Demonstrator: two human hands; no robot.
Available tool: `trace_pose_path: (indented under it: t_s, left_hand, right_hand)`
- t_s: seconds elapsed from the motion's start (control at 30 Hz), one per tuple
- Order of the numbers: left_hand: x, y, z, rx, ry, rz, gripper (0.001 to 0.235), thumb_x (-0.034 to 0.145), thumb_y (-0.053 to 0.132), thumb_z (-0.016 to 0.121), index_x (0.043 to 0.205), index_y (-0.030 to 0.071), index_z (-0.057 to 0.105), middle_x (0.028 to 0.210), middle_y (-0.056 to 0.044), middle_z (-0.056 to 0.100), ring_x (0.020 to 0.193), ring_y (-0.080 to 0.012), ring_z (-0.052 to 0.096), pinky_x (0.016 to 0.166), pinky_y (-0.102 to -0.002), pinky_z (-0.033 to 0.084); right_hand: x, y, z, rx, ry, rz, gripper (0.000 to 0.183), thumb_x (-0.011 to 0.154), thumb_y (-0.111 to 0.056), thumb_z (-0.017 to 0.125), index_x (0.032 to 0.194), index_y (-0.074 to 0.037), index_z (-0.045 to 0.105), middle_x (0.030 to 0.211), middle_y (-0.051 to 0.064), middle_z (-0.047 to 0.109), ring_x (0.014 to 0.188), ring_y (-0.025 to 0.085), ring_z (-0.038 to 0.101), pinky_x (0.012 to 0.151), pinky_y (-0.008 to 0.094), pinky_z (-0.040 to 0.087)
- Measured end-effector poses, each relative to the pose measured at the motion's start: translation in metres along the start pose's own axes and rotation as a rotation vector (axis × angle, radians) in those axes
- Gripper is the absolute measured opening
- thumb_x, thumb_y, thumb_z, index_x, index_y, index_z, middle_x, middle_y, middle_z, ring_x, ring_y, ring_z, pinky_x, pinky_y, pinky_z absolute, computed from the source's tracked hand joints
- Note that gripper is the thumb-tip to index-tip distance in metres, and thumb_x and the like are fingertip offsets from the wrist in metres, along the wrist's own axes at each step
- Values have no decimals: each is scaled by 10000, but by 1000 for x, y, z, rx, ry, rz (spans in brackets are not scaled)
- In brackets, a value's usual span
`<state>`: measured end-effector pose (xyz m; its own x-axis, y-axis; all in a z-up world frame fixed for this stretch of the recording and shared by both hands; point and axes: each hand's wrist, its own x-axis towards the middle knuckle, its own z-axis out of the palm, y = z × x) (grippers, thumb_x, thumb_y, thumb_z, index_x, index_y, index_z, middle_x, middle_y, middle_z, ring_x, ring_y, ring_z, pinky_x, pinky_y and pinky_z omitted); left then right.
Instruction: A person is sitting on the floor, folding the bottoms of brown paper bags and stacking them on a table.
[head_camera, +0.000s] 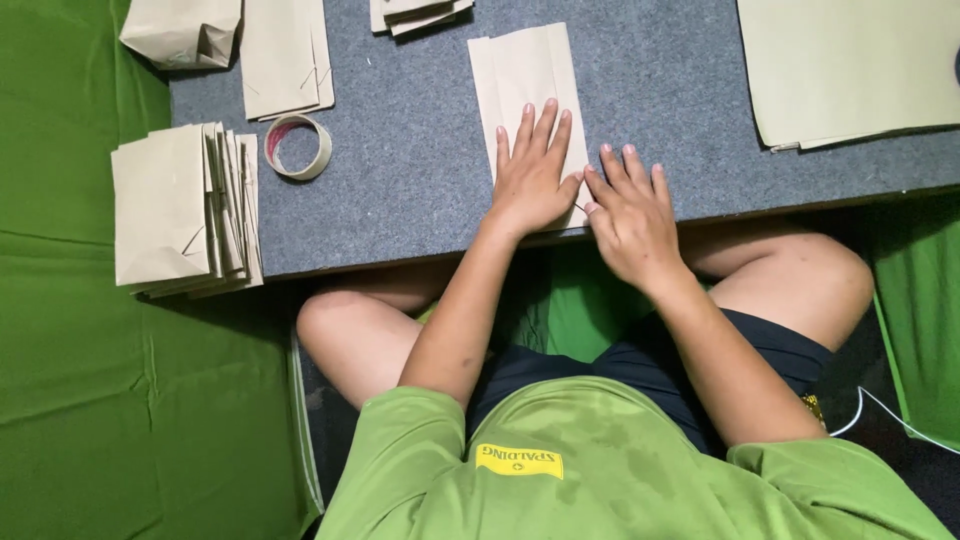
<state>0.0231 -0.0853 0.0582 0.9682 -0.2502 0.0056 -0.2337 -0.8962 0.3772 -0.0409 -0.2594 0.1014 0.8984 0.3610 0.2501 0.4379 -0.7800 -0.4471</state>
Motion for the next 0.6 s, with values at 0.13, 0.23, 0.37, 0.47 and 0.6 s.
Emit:
trace_pose_path:
  t_s: [0.13,0.23,0.37,0.47,0.6]
  left_hand:
    - [3,-9,-3,-37,-93,32,952,895,438,656,1643,86,184,1723,-144,24,1574,-361,-72,1231,-641,-32]
    - [4,-8,-6,-58,-103,37,904,919,411,640,1639,80,205,1719,-155,29,1569,-372,-72,1226,-651,-37]
    - [4,-11,-3,-82,-102,34,944,863,341,668,1625,29,206,1715,-174,44,1570,-379,-64,1225,-658,-31]
    - [5,-12,-3,-90,-111,31,970,859,391,715,1608,5,237,1708,-187,56,1566,-384,-63,1220,-661,-31]
    - [6,-12,-1,-81,-99,45,947,880,419,717,1595,-8,266,1699,-211,77,1561,-399,-61,1210,-672,-30]
  right_hand:
    - [21,11,-2,39,-87,86,506,1072,-344,385,1407,-69,648,1665,142,346,1557,378,185,1200,638,99]
    - [46,18,9,-22,-144,99,562,1061,-394,369,1479,-85,584,1677,165,291,1547,414,138,1176,682,91]
    - [93,31,30,-104,-174,101,636,1065,-447,327,1526,-50,512,1656,196,321,1533,422,149,1177,666,52]
    - [133,44,51,-148,-146,92,647,1059,-428,340,1526,-11,504,1639,188,363,1524,419,166,1173,661,43]
    - [180,61,77,-148,-63,92,659,1015,-376,368,1504,39,521,1618,168,406,1510,403,183,1167,651,38]
